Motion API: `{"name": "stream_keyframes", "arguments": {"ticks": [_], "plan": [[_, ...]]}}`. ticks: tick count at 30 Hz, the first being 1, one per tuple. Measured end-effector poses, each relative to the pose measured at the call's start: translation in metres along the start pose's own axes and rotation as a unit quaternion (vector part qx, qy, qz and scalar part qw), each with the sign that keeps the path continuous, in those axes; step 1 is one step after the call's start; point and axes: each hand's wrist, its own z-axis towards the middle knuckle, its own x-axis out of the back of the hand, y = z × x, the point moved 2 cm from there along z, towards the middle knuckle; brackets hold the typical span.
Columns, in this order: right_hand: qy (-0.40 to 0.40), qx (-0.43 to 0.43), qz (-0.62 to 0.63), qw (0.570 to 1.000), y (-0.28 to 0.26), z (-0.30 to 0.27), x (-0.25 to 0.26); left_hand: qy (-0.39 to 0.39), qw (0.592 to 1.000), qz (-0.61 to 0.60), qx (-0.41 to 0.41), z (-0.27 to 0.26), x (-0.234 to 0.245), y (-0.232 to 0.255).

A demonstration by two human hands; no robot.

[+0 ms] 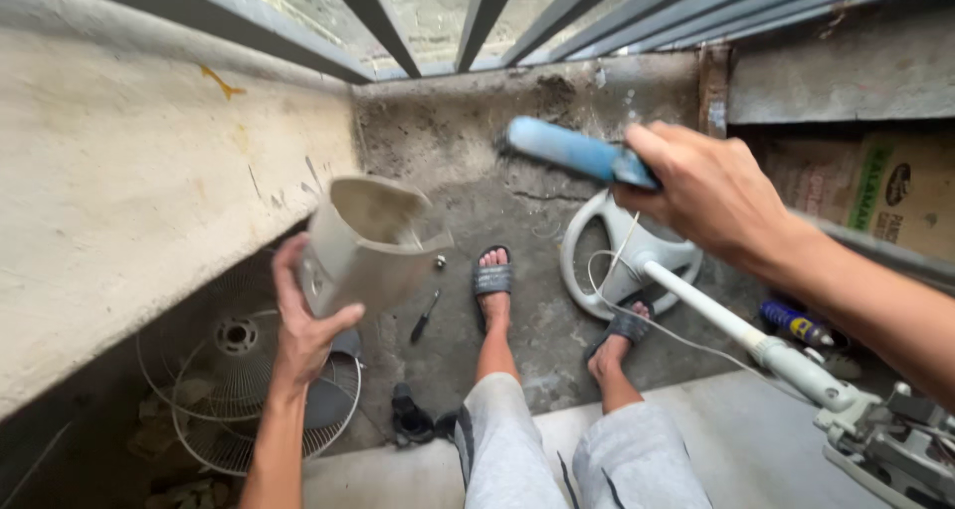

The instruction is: The person uses a screwdriver to loosen and remove a screw from the fan motor housing. They then use a broom to clean dust from the inside of the fan housing and reattach the housing to the motor.

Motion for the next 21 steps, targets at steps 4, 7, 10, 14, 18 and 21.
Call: {"name": "stream_keyframes", "arguments": {"ticks": [4, 7, 10, 14, 18, 21], "plan": [[0.007, 0.011, 0.08, 0.997, -0.032, -0.02, 0.031, -0.082, 0.979, -0.179, 0.05, -0.008, 0.003, -0.014], [0.004, 0.029, 0.109, 0.994, -0.049, -0.035, 0.05, -0.12, 0.957, -0.258, 0.051, -0.014, -0.003, -0.02], [-0.024, 0.015, 0.097, 0.995, -0.059, -0.049, 0.063, -0.142, 0.94, -0.309, 0.034, -0.018, -0.009, -0.017], [-0.091, -0.038, 0.066, 0.993, -0.066, -0.066, 0.065, -0.156, 0.929, -0.334, 0.024, -0.02, -0.013, -0.005], [-0.124, -0.085, 0.06, 0.987, -0.062, -0.08, 0.065, -0.164, 0.92, -0.356, 0.005, -0.005, -0.022, -0.001], [-0.134, -0.124, 0.095, 0.979, -0.063, -0.087, 0.068, -0.173, 0.91, -0.376, 0.014, -0.002, -0.026, 0.002]]}}
